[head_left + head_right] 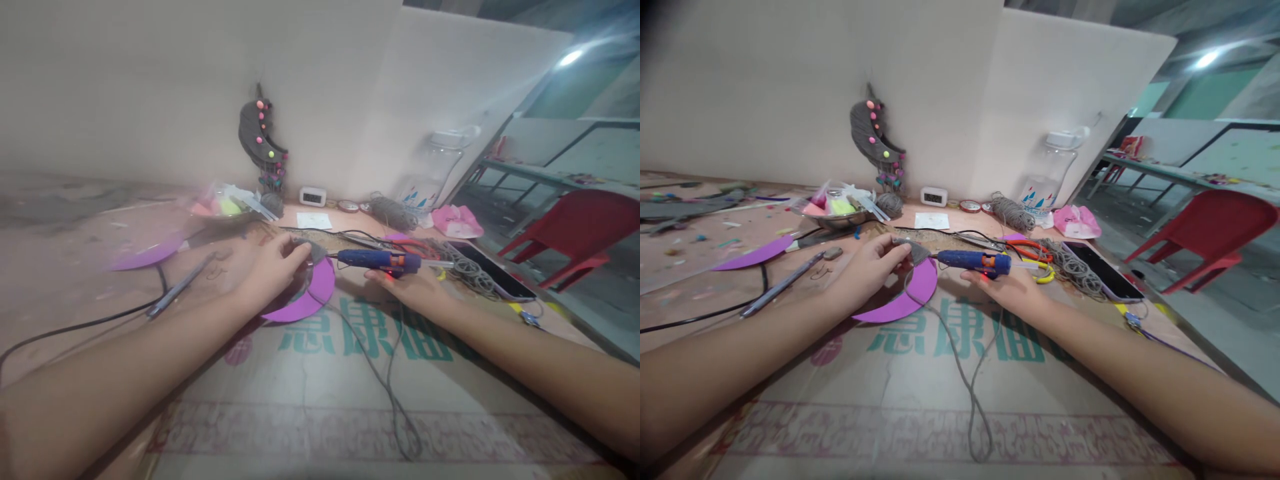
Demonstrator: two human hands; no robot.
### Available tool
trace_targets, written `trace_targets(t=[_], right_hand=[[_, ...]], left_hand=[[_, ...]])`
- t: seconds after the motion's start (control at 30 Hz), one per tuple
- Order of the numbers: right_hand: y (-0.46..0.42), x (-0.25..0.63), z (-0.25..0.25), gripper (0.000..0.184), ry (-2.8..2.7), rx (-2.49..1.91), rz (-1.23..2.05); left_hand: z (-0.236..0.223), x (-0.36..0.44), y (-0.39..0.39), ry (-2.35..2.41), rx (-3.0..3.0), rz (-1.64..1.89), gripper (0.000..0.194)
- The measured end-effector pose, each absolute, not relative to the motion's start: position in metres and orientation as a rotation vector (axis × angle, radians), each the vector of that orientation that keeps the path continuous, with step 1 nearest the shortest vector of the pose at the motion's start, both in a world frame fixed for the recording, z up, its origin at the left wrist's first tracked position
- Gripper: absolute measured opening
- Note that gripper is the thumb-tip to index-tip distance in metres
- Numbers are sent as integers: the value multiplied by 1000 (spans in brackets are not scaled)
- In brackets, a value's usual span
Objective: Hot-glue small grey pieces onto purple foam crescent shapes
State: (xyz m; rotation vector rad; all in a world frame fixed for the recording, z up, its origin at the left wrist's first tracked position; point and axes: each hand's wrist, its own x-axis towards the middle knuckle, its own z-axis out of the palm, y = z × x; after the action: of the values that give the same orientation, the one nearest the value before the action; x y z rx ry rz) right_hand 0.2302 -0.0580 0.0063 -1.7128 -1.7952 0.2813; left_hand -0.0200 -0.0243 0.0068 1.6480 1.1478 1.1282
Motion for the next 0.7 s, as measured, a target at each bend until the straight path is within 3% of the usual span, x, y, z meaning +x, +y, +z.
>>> trace_targets(t=[0.3,0.7], right_hand=[[-63,219,17,28,-1846,-1562,448],[-62,221,15,32,-1871,-1593,392]], left_hand=[[2,-21,-20,1113,1639,1138,20],[7,-19,-25,1108,1616,1124,18]])
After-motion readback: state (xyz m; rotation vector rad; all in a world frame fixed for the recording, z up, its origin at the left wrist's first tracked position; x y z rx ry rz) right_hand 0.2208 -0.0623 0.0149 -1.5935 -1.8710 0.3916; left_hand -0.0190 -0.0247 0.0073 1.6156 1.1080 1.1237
